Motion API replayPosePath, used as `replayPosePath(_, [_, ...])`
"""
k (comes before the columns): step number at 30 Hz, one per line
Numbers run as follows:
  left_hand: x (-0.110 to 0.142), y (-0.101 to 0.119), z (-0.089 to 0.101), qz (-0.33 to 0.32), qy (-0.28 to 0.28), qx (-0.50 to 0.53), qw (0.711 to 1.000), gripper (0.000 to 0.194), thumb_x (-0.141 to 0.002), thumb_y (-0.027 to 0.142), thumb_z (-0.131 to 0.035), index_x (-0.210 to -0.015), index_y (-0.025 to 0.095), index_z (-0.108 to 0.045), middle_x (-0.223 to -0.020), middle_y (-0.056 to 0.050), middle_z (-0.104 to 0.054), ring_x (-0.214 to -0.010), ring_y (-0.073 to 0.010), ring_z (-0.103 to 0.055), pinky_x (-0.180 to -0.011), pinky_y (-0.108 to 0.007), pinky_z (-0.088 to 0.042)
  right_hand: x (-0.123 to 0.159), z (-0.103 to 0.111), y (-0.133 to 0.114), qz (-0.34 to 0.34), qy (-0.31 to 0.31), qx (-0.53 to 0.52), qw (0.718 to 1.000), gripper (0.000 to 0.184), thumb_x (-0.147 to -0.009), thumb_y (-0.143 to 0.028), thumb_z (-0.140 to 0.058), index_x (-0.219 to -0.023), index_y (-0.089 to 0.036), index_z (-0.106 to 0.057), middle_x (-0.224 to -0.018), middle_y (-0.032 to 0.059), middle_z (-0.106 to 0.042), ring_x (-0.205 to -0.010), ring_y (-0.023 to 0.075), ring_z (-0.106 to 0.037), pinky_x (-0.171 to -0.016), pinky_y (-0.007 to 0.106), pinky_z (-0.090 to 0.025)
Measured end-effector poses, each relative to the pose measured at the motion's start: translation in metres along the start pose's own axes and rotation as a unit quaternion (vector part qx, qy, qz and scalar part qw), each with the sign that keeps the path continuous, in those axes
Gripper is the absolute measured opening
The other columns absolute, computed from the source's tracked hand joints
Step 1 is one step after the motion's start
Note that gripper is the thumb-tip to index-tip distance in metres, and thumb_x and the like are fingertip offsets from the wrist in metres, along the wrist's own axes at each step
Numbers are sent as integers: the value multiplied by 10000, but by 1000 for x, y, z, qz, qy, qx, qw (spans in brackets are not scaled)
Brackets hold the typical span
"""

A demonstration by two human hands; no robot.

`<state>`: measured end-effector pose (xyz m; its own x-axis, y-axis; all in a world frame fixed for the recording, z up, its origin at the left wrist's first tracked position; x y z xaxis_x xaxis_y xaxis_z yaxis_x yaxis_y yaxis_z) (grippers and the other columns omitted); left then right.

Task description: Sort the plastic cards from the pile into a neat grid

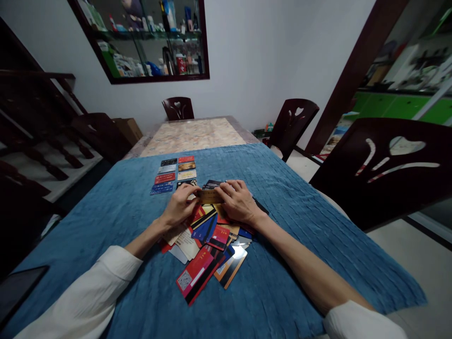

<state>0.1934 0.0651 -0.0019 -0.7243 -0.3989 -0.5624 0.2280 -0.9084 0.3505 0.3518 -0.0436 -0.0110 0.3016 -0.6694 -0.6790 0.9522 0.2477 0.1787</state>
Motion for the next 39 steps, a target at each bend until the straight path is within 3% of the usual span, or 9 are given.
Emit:
replayPosePath(5, [1,3,-1,-23,-22,-35,999,312,-856,131,-583,-1163,177,-611,-1080,-99,-663,-1046,-252,-568,-935,-437,-511,-1,0,2,-12,-14,-17,1000,443,-852,-222,-571,-1289,-160,-599,-1166,148,-625,-1089,302,-454,-922,453,-369])
replayPosePath(10, [2,4,-1,-38,-36,-73,996,488,-815,159,-639,-1293,167,-544,-1260,-138,-588,-1185,-294,-533,-1024,-476,-472,-4,4,5,-11,-12,-17,1000,380,-880,-259,-568,-1239,-142,-607,-1137,150,-630,-1059,292,-460,-886,431,-376])
replayPosePath(17, [2,2,-2,-42,-46,-117,991,598,-834,159,-608,-1412,174,-460,-1343,-172,-537,-1234,-315,-527,-1008,-491,-478,-12,0,14,-18,-40,-48,998,443,-825,-223,-612,-1261,-149,-586,-1142,141,-615,-1070,292,-457,-866,411,-384])
replayPosePath(28, [-4,-7,1,-36,-40,-152,987,534,-836,162,-616,-1356,149,-495,-1283,-177,-576,-1185,-326,-549,-968,-478,-485,-29,-9,19,15,-63,-60,996,439,-840,-256,-633,-1252,-118,-571,-1155,162,-598,-1034,281,-460,-814,388,-403])
replayPosePath(39, [-24,-28,15,-20,-65,-171,983,509,-799,150,-640,-1294,134,-521,-1240,-171,-576,-1139,-331,-544,-948,-467,-492,-63,-29,31,15,-134,-63,989,504,-825,-294,-691,-1285,-134,-564,-1185,151,-578,-1032,276,-443,-810,383,-404])
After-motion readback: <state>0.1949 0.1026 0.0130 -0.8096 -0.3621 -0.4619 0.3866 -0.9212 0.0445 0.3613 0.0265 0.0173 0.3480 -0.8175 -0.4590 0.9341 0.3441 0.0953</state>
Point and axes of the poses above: each hand's wrist, its own x-axis away from the middle knuckle, its own z-axis out of the back of the hand, y = z × x, the point moved 5 cm from there along -x, towards the middle knuckle
